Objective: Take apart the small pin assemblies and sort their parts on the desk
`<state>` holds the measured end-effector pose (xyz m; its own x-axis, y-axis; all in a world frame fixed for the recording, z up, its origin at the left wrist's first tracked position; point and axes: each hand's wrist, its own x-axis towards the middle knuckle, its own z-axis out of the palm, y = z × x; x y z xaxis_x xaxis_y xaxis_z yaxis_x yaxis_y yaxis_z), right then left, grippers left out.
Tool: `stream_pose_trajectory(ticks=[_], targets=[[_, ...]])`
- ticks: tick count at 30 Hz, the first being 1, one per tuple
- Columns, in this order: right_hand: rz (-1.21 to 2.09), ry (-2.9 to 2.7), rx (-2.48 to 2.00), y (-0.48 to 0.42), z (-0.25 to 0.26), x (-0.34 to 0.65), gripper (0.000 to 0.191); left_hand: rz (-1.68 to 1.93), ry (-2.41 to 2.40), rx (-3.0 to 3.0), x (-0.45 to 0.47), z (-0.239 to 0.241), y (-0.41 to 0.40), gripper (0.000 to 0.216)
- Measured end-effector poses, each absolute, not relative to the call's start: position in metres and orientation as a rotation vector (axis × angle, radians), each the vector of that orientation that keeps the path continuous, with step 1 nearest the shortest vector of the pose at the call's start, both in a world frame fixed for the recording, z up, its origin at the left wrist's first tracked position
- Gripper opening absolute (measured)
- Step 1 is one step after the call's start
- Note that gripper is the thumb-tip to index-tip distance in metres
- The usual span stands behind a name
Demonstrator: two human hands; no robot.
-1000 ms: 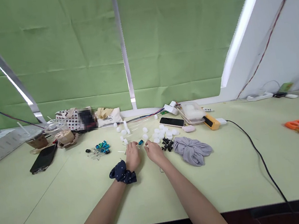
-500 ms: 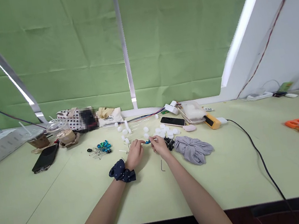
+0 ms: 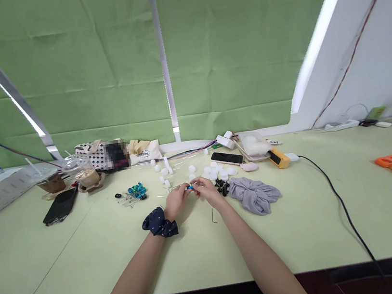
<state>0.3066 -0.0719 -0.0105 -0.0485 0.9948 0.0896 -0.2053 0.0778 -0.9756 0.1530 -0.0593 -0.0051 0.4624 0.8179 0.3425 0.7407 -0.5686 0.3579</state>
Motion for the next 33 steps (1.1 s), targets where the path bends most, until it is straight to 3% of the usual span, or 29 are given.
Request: stream_pose_trajectory(ticks=[6,10,17,21,26,33], targets=[[1.217,-1.191,-1.185,-0.073,-0.009,0.307,0.033,0.773,1.309,2.535,0.151,-0.002,-0.059,0.027],[1.166,-1.277,-1.073,-0.073,-0.009,0.310,0.028,0.769,1.274,2.574,0.151,-0.002,-0.059,0.025],[1.120,-1.290,-1.260,-0.071,-0.008,0.311,0.034,0.752,1.248,2.665,0.152,-0.008,-0.056,0.030],[1.086,-1.314,-1.082,-0.072,-0.006,0.311,0.032,0.811,1.254,2.645,0.152,-0.010,-0.055,0.030],[1.092,-1.278,-1.290,-0.072,-0.005,0.314,0.033,0.810,1.234,2.649,0.150,-0.011,-0.053,0.029],[1.113,-1.266,-1.175,-0.075,0.002,0.317,0.032,0.848,1.216,2.615,0.149,-0.009,-0.052,0.028]])
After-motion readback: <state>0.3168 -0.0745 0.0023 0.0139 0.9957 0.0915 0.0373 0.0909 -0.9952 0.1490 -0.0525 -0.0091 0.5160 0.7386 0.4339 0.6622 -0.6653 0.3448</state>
